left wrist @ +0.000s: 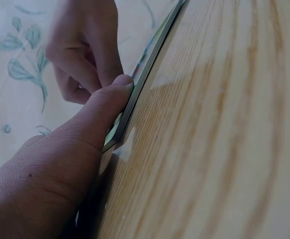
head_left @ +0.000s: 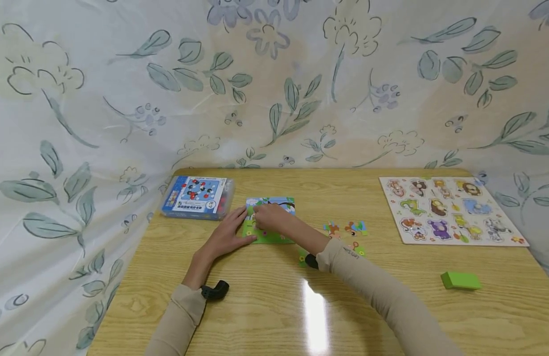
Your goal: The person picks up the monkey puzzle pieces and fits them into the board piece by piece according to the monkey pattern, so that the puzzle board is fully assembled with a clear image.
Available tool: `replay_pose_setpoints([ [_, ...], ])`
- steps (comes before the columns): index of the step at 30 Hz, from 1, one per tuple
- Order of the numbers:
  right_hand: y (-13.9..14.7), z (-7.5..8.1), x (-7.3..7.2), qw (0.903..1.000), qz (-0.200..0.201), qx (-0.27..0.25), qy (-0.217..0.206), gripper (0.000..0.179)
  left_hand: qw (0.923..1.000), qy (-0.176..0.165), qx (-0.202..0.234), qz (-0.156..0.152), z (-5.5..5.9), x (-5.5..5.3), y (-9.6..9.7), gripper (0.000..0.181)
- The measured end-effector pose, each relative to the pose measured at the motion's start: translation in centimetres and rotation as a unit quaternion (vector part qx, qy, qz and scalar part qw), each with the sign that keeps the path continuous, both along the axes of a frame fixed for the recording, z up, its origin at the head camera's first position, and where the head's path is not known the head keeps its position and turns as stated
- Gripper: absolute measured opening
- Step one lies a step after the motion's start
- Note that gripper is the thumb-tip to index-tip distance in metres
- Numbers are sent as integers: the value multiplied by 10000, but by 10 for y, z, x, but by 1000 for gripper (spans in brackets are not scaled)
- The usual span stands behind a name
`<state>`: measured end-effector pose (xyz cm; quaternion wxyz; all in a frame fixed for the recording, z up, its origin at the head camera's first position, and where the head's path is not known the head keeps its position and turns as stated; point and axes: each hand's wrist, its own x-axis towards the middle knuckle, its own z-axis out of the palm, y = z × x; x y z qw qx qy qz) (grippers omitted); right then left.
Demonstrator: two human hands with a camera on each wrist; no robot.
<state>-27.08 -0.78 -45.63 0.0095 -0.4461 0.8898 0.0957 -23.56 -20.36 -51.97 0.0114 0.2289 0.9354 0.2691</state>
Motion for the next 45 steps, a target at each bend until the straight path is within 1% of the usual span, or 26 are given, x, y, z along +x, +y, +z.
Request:
replay_pose_setpoints([
  [5, 3, -2, 2, 9998, 172, 21, 105, 22, 10000, 25, -37, 14, -1, 1, -1, 89],
  [13, 2, -2, 1, 9999, 98, 125, 21, 28, 10000, 31, 50, -32, 0, 1, 0, 87],
  [16, 5, -2, -1, 9997, 175, -34, -137, 27, 9999, 67, -41, -65, 0, 1, 0, 84],
  [18, 9, -1, -2, 9989, 285, -258, -268, 25, 9998, 104, -139, -85, 1, 0, 0, 82],
  [23, 20, -4, -5, 9927, 651, -850, -556, 19, 9990, 149, -418, -105, 2, -1, 1, 79],
  [26, 24, -4, -7, 9903, 758, -961, -653, 17, 9981, 201, -571, -141, 4, 0, 3, 78],
  [31, 25, -5, -5, 9908, 750, -840, -751, 17, 9960, 392, -770, -220, 6, 2, 4, 77],
  [33, 25, -5, -3, 9911, 747, -825, -723, 18, 9952, 438, -839, -229, 7, 3, 5, 77],
  [36, 23, -5, 0, 9929, 713, -781, -539, 19, 9940, 552, -911, -231, 9, 4, 7, 76],
  [40, 21, -4, 2, 9960, 633, -543, -332, 21, 9913, 704, -1097, -211, 13, 5, 9, 75],
  [42, 20, -3, 2, 9964, 600, -481, -348, 22, 9900, 697, -1213, -197, 15, 5, 11, 74],
  [45, 20, 1, -1, 9964, 626, -394, -408, 24, 9897, 534, -1323, -125, 19, 3, 13, 69],
])
